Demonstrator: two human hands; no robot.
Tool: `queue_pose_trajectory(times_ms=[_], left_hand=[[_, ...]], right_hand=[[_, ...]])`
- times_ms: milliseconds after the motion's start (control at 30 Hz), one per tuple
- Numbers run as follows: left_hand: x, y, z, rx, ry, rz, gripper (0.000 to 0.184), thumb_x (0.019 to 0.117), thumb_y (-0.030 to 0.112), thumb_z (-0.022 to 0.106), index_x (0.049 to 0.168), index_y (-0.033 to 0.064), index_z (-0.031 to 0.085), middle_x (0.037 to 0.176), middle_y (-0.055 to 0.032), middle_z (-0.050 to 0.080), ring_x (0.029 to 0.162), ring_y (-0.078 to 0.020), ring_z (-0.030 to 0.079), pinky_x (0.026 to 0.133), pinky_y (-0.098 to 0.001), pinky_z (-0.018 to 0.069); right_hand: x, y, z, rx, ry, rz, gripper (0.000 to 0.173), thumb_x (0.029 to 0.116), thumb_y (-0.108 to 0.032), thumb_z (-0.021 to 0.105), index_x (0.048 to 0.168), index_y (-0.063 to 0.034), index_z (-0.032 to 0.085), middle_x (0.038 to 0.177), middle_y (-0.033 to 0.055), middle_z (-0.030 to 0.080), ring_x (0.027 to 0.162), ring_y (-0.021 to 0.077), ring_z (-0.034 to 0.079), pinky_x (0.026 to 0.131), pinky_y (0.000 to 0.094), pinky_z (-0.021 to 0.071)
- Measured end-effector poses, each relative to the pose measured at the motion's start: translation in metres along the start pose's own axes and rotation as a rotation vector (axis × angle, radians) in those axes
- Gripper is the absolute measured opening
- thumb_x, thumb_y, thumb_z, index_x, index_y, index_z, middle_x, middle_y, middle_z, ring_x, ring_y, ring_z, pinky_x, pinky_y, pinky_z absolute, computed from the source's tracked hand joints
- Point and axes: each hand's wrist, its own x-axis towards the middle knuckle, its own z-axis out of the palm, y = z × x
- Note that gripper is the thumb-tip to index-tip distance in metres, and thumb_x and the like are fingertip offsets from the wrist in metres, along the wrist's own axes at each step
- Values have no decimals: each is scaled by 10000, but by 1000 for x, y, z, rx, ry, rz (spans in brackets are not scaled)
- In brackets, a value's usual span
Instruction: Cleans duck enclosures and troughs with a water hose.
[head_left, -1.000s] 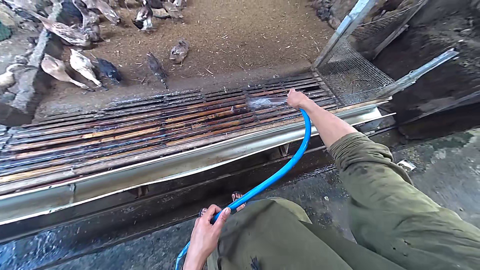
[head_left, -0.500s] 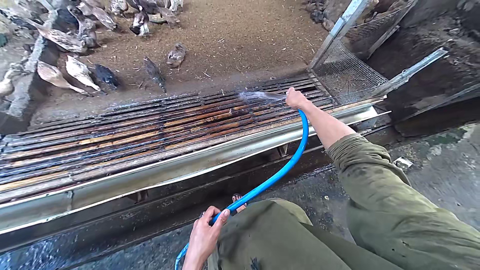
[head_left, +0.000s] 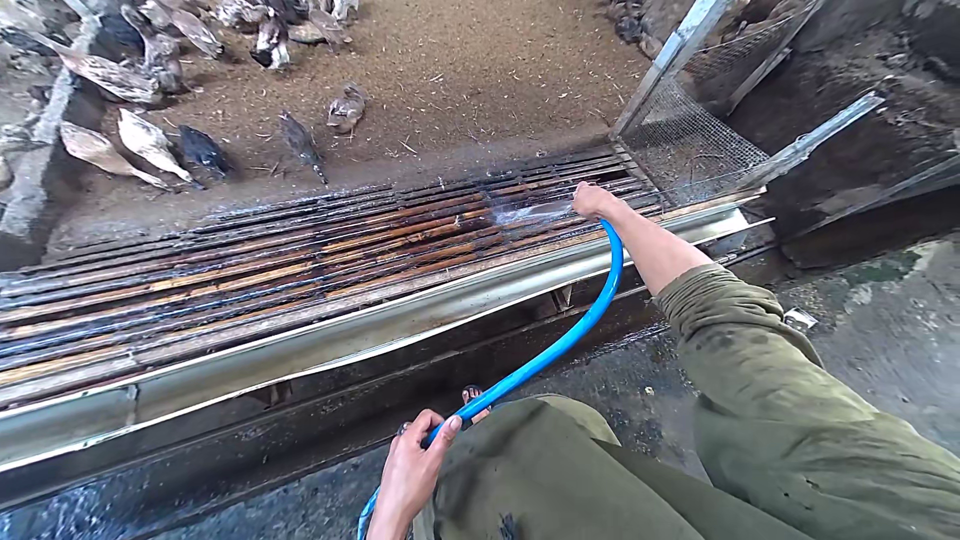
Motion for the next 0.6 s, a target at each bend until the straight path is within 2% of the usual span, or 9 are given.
queue_pose_trajectory(times_ms=[67, 200, 300, 333, 433, 500, 600], left_hand=[[1, 1, 1, 1, -8, 4, 466, 932, 588, 593, 910, 136, 701, 642, 81, 562, 560, -40, 513, 556, -283, 445], [6, 6, 6, 1, -20, 26, 456, 935, 581, 589, 894, 139, 695, 634, 85, 550, 555, -35, 504, 557, -280, 434], [11, 10, 9, 7, -41, 28, 491, 939, 620, 566, 903, 148, 696, 639, 72, 582, 562, -56, 546, 564, -307, 466], [13, 13, 10, 12, -44, 32, 498, 938, 629, 560, 903, 152, 696, 630, 74, 568, 552, -59, 534, 553, -309, 456], [17, 18, 13, 37, -56, 40, 514, 944, 644, 536, 908, 156, 693, 614, 69, 538, 533, -73, 510, 543, -326, 442], [20, 21, 15, 44, -65, 50, 514, 946, 638, 535, 910, 150, 694, 619, 64, 538, 541, -78, 511, 548, -335, 439], [23, 22, 16, 37, -73, 61, 490, 953, 609, 546, 899, 144, 688, 613, 64, 530, 527, -67, 497, 531, -314, 429]], right_hand=[[-1, 1, -4, -32, -13, 0, 481, 1078, -203, 447, 1488, 36, 370, 1346, 295, 590, 1230, 430, 619, 986, 601, 505], [-8, 4, -14, -77, -54, 8, 470, 1091, -194, 420, 1495, 40, 366, 1352, 292, 582, 1228, 414, 618, 991, 581, 498], [-2, 16, -20, -113, -52, 19, 459, 1071, -189, 461, 1456, 57, 412, 1305, 291, 600, 1184, 411, 631, 956, 587, 505], [-8, 18, -26, -123, -45, 36, 468, 1064, -190, 475, 1455, 62, 415, 1320, 299, 592, 1209, 421, 618, 970, 599, 495], [-19, 23, -42, -133, -9, 83, 519, 1050, -158, 492, 1474, 109, 359, 1378, 331, 548, 1286, 439, 574, 1030, 602, 467], [-19, 29, -47, -129, 32, 96, 527, 1054, -174, 490, 1469, 121, 351, 1371, 335, 550, 1279, 442, 580, 1024, 597, 474], [-18, 33, -50, -88, 61, 119, 525, 1057, -169, 481, 1490, 91, 338, 1371, 324, 559, 1266, 432, 595, 1015, 594, 486]])
